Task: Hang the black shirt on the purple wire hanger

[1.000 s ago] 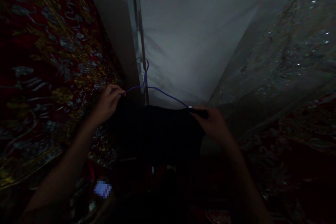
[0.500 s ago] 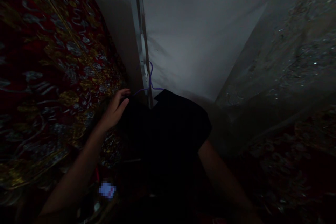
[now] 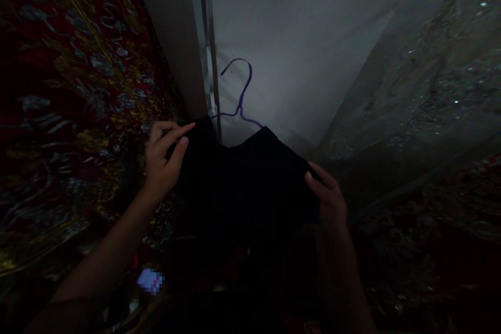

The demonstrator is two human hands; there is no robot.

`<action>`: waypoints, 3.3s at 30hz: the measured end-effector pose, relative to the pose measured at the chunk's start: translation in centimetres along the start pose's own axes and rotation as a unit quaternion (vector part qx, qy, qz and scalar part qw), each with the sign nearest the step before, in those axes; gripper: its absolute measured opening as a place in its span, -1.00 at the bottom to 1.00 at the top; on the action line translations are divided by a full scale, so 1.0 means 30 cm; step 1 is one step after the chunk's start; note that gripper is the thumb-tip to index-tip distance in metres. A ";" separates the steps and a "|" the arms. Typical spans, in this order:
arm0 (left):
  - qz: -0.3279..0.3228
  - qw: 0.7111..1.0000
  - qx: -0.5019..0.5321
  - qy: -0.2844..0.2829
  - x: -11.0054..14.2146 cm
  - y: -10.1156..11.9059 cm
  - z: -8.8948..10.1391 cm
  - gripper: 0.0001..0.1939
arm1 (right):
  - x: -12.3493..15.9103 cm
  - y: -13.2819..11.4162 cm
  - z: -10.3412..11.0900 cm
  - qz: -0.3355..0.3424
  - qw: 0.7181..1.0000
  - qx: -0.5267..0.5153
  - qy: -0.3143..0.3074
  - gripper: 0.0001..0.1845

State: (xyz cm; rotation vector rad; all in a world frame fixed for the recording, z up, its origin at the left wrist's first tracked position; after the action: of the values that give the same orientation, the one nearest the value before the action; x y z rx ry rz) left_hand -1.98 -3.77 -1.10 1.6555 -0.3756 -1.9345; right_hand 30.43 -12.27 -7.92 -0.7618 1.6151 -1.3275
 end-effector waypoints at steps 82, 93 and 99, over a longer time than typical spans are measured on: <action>0.108 0.989 0.090 -0.042 0.320 -0.105 -0.158 -0.60 | 0.035 0.067 -0.561 0.044 0.970 0.064 -0.232 -0.70; 0.041 0.990 -0.007 -0.132 0.191 -0.094 -0.123 -0.84 | 0.011 0.072 -0.557 0.096 0.963 0.106 -0.230 -0.67; -0.001 0.993 -0.059 -0.098 0.149 -0.054 -0.103 -0.86 | -0.041 0.167 -0.568 0.100 0.954 0.184 -0.213 -0.63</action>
State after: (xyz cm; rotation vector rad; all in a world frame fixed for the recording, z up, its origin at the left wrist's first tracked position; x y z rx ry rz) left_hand 0.29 -4.61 -6.23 1.3972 -0.3277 -2.0846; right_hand 15.89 -2.76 -11.84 -0.5873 1.0339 -1.1729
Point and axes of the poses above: each hand's wrist, its own x-axis away from the middle knuckle, its own z-axis out of the back of the hand, y = z × x, the point moved 3 cm from there along -x, towards the middle knuckle, and after that the axes turned 10 degrees about x, right-handed, at the moved point
